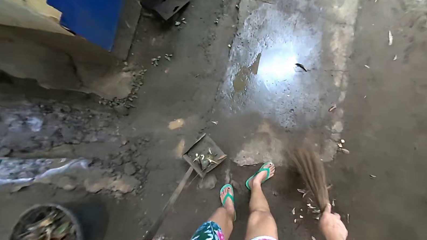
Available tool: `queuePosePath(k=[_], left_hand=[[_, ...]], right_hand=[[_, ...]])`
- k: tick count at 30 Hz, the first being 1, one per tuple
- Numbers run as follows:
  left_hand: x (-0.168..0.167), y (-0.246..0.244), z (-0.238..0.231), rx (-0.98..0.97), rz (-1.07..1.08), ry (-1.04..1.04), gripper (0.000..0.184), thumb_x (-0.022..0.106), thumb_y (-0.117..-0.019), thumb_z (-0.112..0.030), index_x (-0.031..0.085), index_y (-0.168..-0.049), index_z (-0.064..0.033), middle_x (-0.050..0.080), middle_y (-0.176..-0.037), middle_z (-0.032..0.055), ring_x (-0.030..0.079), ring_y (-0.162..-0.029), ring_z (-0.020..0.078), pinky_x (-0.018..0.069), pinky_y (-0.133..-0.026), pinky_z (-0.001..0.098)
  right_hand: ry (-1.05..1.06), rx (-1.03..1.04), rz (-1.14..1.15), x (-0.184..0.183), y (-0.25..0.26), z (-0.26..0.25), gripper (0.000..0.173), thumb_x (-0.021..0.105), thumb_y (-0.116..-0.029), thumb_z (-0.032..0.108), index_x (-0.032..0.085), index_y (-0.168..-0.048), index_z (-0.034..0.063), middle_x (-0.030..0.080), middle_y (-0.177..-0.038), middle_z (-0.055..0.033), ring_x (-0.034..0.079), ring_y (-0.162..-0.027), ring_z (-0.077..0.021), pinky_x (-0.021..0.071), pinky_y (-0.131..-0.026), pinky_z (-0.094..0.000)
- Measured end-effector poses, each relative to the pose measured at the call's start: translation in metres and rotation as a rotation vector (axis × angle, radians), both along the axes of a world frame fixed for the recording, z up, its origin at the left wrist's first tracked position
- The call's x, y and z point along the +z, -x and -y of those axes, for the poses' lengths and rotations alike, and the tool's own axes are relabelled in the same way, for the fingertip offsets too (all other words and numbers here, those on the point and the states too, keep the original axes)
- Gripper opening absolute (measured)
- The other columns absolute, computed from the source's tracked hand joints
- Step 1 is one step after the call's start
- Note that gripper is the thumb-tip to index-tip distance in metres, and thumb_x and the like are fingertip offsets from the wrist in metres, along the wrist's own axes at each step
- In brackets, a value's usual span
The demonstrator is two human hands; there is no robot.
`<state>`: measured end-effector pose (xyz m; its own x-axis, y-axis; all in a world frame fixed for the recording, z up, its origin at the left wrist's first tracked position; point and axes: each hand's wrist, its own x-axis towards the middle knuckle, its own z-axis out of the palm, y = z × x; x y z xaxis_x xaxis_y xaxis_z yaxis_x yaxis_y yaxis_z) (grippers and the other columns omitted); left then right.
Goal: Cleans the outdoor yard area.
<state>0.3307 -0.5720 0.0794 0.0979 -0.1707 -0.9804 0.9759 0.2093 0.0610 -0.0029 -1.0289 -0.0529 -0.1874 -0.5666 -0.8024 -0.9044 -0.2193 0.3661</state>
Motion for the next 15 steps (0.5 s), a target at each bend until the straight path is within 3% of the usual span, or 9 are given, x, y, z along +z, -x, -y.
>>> queuePosePath(k=[1,3,6,11,15], left_hand=[[0.001,-0.002,0.011,0.047,-0.004,0.008,0.028,0.037,-0.0980,-0.015,0.062,-0.087,-0.0091,0.062,-0.072,-0.0008,0.055,-0.051,0.0009,0.0463,-0.045,0.0129],[-0.001,-0.009,0.030,0.162,-0.006,0.064,0.023,0.040,-0.0966,-0.015,0.060,-0.104,-0.0048,0.062,-0.076,0.0016,0.058,-0.052,0.0024,0.0495,-0.046,0.0136],[-0.001,-0.020,0.062,0.299,0.017,0.108,0.030,0.039,-0.0967,-0.016,0.055,-0.118,-0.0016,0.062,-0.078,0.0030,0.058,-0.051,0.0034,0.0507,-0.046,0.0140],[0.008,-0.050,0.102,0.528,0.066,0.181,0.035,0.050,-0.0915,-0.013,0.056,-0.121,0.0048,0.064,-0.080,0.0064,0.060,-0.051,0.0058,0.0527,-0.045,0.0156],[0.024,-0.102,0.103,0.611,0.116,0.234,0.039,0.056,-0.0891,-0.013,0.056,-0.122,0.0083,0.065,-0.083,0.0078,0.062,-0.052,0.0063,0.0536,-0.047,0.0149]], right_hand=[[0.021,-0.044,-0.021,0.010,0.002,0.011,0.065,0.052,-0.1032,0.022,0.028,-0.162,0.0093,0.054,-0.143,-0.0298,0.063,-0.120,-0.0451,0.0544,-0.095,-0.0584],[0.041,-0.101,-0.022,0.030,-0.009,0.028,0.064,0.050,-0.1057,0.021,0.024,-0.163,0.0087,0.053,-0.143,-0.0301,0.063,-0.121,-0.0442,0.0541,-0.097,-0.0566],[0.028,-0.004,0.093,0.040,-0.027,0.036,0.066,0.049,-0.1077,0.029,0.020,-0.165,0.0155,0.052,-0.144,-0.0308,0.067,-0.112,-0.0465,0.0559,-0.093,-0.0577],[-0.216,0.238,0.298,0.025,-0.124,0.029,0.067,0.050,-0.1069,0.027,0.019,-0.166,0.0215,0.051,-0.146,-0.0294,0.067,-0.111,-0.0465,0.0545,-0.094,-0.0598],[-0.411,0.430,0.376,-0.007,-0.221,0.001,0.067,0.047,-0.1056,0.017,0.018,-0.166,0.0216,0.046,-0.150,-0.0290,0.062,-0.120,-0.0477,0.0515,-0.098,-0.0596]])
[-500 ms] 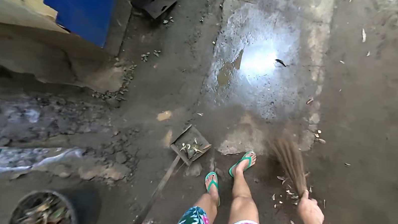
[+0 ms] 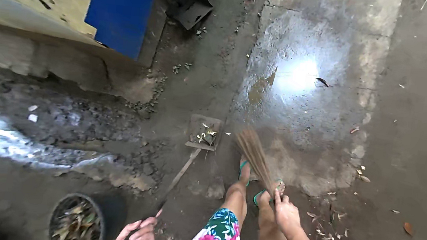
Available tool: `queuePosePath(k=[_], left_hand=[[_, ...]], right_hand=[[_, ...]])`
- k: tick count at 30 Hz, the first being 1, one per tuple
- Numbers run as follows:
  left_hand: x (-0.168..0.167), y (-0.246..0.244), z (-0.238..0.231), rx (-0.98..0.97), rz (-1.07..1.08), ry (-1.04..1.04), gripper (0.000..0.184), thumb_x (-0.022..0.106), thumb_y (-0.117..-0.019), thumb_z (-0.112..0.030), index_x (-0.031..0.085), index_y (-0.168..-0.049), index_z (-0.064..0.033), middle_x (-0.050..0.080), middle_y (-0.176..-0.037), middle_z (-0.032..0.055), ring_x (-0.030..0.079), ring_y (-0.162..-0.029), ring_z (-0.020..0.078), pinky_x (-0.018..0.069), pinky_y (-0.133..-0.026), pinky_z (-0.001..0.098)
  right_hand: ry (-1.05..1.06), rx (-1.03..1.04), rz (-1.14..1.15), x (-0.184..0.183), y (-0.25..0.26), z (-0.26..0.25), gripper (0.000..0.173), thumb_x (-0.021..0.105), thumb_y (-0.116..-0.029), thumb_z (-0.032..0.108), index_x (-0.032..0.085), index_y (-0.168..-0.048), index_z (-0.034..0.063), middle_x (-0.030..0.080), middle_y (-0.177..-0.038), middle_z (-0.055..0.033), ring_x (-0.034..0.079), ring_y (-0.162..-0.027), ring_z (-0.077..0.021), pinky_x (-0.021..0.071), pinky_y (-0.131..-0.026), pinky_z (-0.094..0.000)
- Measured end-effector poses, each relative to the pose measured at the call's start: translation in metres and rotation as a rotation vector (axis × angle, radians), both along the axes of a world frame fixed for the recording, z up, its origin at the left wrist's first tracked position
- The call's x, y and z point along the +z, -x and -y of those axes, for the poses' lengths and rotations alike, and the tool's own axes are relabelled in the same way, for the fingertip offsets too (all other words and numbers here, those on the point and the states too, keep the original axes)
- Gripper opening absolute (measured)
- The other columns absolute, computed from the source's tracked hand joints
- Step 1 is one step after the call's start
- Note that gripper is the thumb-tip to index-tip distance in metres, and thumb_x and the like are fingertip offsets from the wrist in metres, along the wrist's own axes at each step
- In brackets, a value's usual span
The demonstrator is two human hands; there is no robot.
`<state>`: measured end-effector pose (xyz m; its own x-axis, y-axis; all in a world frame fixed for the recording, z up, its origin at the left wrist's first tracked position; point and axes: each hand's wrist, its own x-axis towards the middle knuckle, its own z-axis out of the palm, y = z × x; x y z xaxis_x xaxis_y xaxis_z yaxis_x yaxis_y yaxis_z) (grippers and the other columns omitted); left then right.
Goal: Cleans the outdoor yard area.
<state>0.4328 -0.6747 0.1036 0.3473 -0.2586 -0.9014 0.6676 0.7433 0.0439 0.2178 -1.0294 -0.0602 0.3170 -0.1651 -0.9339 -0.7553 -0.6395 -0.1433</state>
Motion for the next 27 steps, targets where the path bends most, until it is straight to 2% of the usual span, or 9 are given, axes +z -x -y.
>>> queuePosePath(k=[3,6,9,11,14,19,23,25,27], left_hand=[[0.012,-0.038,-0.008,0.030,0.033,-0.012,0.041,0.059,-0.0871,-0.013,0.057,-0.121,0.0095,0.065,-0.082,0.0079,0.062,-0.052,0.0064,0.0538,-0.047,0.0147],[0.016,-0.076,-0.013,0.001,0.071,-0.041,0.043,0.060,-0.0866,-0.012,0.055,-0.124,0.0085,0.065,-0.083,0.0075,0.063,-0.054,0.0066,0.0545,-0.048,0.0152],[0.011,-0.109,-0.016,-0.049,0.084,-0.079,0.039,0.059,-0.0877,-0.011,0.056,-0.122,0.0069,0.065,-0.084,0.0079,0.064,-0.055,0.0074,0.0548,-0.048,0.0160],[0.005,-0.127,-0.013,-0.098,0.088,-0.144,0.034,0.055,-0.0896,-0.012,0.056,-0.119,0.0046,0.064,-0.081,0.0066,0.063,-0.054,0.0058,0.0537,-0.047,0.0153],[-0.003,-0.146,-0.007,-0.165,0.079,-0.196,0.027,0.049,-0.0927,-0.013,0.057,-0.114,0.0022,0.064,-0.079,0.0052,0.061,-0.053,0.0047,0.0531,-0.047,0.0147],[-0.014,-0.156,0.017,-0.244,0.037,-0.209,0.025,0.042,-0.0960,-0.015,0.058,-0.108,-0.0011,0.063,-0.077,0.0029,0.060,-0.053,0.0032,0.0519,-0.047,0.0136],[-0.025,-0.149,0.055,-0.288,0.005,-0.175,0.027,0.040,-0.0962,-0.015,0.058,-0.108,-0.0004,0.063,-0.078,0.0037,0.060,-0.054,0.0037,0.0521,-0.048,0.0139],[-0.030,-0.142,0.078,-0.307,-0.013,-0.157,0.026,0.041,-0.0954,-0.014,0.058,-0.108,-0.0003,0.064,-0.077,0.0033,0.061,-0.053,0.0036,0.0525,-0.048,0.0137],[-0.032,-0.133,0.106,-0.309,-0.023,-0.141,0.028,0.042,-0.0954,-0.014,0.057,-0.114,0.0017,0.063,-0.077,0.0040,0.061,-0.053,0.0046,0.0531,-0.048,0.0148]], right_hand=[[-0.073,0.151,0.076,-0.034,-0.052,-0.028,0.070,0.049,-0.1039,0.012,0.019,-0.166,0.0210,0.045,-0.151,-0.0308,0.054,-0.127,-0.0525,0.0450,-0.101,-0.0681],[-0.135,0.261,0.063,-0.050,-0.115,-0.038,0.074,0.047,-0.1016,0.002,0.017,-0.167,0.0206,0.043,-0.150,-0.0318,0.054,-0.128,-0.0519,0.0468,-0.101,-0.0653],[-0.120,0.246,0.007,-0.062,-0.152,-0.026,0.075,0.048,-0.1010,-0.002,0.018,-0.166,0.0187,0.041,-0.151,-0.0333,0.052,-0.129,-0.0526,0.0467,-0.100,-0.0648],[-0.048,0.129,-0.042,-0.065,-0.146,-0.001,0.076,0.052,-0.0997,0.003,0.019,-0.166,0.0210,0.044,-0.150,-0.0315,0.058,-0.123,-0.0502,0.0505,-0.096,-0.0636],[0.087,-0.118,-0.149,-0.052,-0.093,0.049,0.073,0.053,-0.1020,0.023,0.019,-0.166,0.0238,0.047,-0.150,-0.0288,0.065,-0.114,-0.0469,0.0541,-0.092,-0.0612],[0.379,-0.520,-0.297,-0.016,-0.010,0.113,0.068,0.051,-0.1057,0.035,0.024,-0.165,0.0165,0.052,-0.145,-0.0294,0.066,-0.113,-0.0459,0.0548,-0.094,-0.0594],[0.452,-0.632,-0.281,0.002,-0.011,0.136,0.068,0.050,-0.1067,0.037,0.022,-0.165,0.0149,0.055,-0.142,-0.0282,0.067,-0.113,-0.0437,0.0554,-0.094,-0.0567],[0.385,-0.629,-0.215,0.001,-0.026,0.145,0.068,0.050,-0.1069,0.038,0.022,-0.165,0.0173,0.053,-0.144,-0.0283,0.066,-0.115,-0.0437,0.0546,-0.096,-0.0570],[0.287,-0.613,-0.158,-0.013,-0.040,0.163,0.068,0.050,-0.1070,0.039,0.021,-0.166,0.0221,0.052,-0.146,-0.0274,0.064,-0.118,-0.0441,0.0530,-0.098,-0.0579]])
